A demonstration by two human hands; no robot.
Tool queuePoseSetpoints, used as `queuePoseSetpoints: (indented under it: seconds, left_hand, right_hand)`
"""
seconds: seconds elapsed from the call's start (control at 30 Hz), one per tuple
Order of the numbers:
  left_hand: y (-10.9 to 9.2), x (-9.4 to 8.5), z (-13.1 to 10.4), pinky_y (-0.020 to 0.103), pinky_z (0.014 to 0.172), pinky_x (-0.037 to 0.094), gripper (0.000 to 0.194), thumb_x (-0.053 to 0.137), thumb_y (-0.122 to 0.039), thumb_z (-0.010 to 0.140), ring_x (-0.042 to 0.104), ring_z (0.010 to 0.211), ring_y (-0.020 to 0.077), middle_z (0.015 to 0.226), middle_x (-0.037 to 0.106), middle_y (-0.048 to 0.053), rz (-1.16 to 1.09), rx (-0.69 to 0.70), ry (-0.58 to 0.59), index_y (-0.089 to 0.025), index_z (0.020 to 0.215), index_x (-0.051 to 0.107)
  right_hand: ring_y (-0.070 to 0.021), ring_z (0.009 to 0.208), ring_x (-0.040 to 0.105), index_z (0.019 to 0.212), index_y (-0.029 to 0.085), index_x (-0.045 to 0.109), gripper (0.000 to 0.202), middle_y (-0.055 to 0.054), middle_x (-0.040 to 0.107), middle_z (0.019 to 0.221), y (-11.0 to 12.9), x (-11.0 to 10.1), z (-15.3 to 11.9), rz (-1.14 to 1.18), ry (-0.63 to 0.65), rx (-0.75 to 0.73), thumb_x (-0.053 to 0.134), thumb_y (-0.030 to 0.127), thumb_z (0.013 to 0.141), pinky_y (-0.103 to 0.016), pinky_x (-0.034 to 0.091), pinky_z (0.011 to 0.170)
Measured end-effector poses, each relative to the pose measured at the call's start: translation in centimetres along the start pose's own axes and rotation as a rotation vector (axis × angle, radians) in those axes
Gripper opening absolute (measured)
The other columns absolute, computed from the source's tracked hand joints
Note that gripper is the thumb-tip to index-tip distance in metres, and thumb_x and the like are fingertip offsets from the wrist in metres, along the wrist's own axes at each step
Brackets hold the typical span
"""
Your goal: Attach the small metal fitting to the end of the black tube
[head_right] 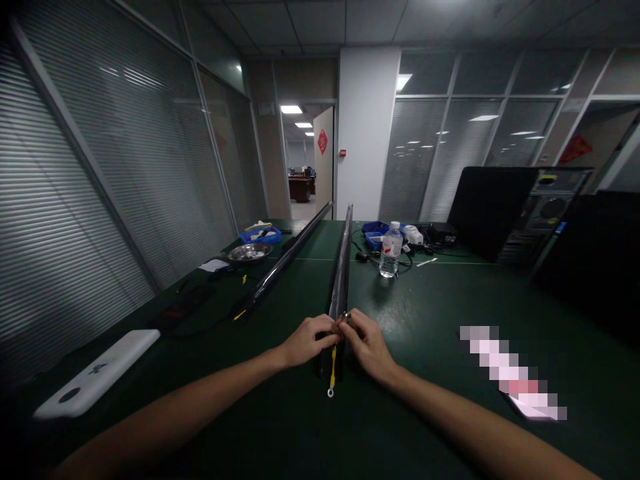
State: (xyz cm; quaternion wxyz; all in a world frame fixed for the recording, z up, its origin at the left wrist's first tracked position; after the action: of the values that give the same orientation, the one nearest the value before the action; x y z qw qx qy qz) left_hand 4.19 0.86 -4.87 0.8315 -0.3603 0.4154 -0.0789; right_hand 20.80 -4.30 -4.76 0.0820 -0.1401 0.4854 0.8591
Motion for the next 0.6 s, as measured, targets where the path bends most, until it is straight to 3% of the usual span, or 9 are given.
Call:
queuePoseSetpoints:
  seconds: [0.23, 0.6]
  left_hand:
    - [0.06, 0.05, 0.15, 0.026, 0.091, 0.048, 0.012, 0.067, -0.021, 0.1, 0.067, 0.1, 0.019, 0.1, 0.075, 0.004, 0.052, 0.012, -0.008, -0.016, 0.096, 0.077]
    - [0.61, 0.09, 0.23, 0.026, 0.09, 0.049, 0.014, 0.067, -0.025, 0.101, 0.067, 0.099, 0.0183, 0.099, 0.075, 0.004, 0.067, 0.016, -0.001, -0.017, 0.095, 0.078]
  right_hand:
    - [-0.0161, 0.066, 0.054, 0.103, 0.021, 0.071, 0.038, -0.003, 0.059, 0.085, -0.27, -0.1, 0.03, 0.007, -0.015, 0.023, 0.049, 0.051, 0.109, -0.027, 0.042, 0.057]
    - [-0.0153, 0.064, 0.052, 0.095, 0.019, 0.068, 0.042, -0.001, 0.056, 0.08, -0.23, 0.01, 0.34, -0.045, -0.021, 0.001, 0.047, 0.053, 0.109, -0.026, 0.042, 0.055]
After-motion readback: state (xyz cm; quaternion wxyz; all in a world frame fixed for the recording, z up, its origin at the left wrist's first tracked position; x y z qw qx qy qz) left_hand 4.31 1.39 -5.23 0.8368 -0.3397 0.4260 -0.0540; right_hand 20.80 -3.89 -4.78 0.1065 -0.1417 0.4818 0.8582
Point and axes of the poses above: each hand's wrist, its own z-axis towards the middle knuckle, its own x-axis out of the palm, y = z × x, the point moved 4 cm from there along z, towards the middle knuckle
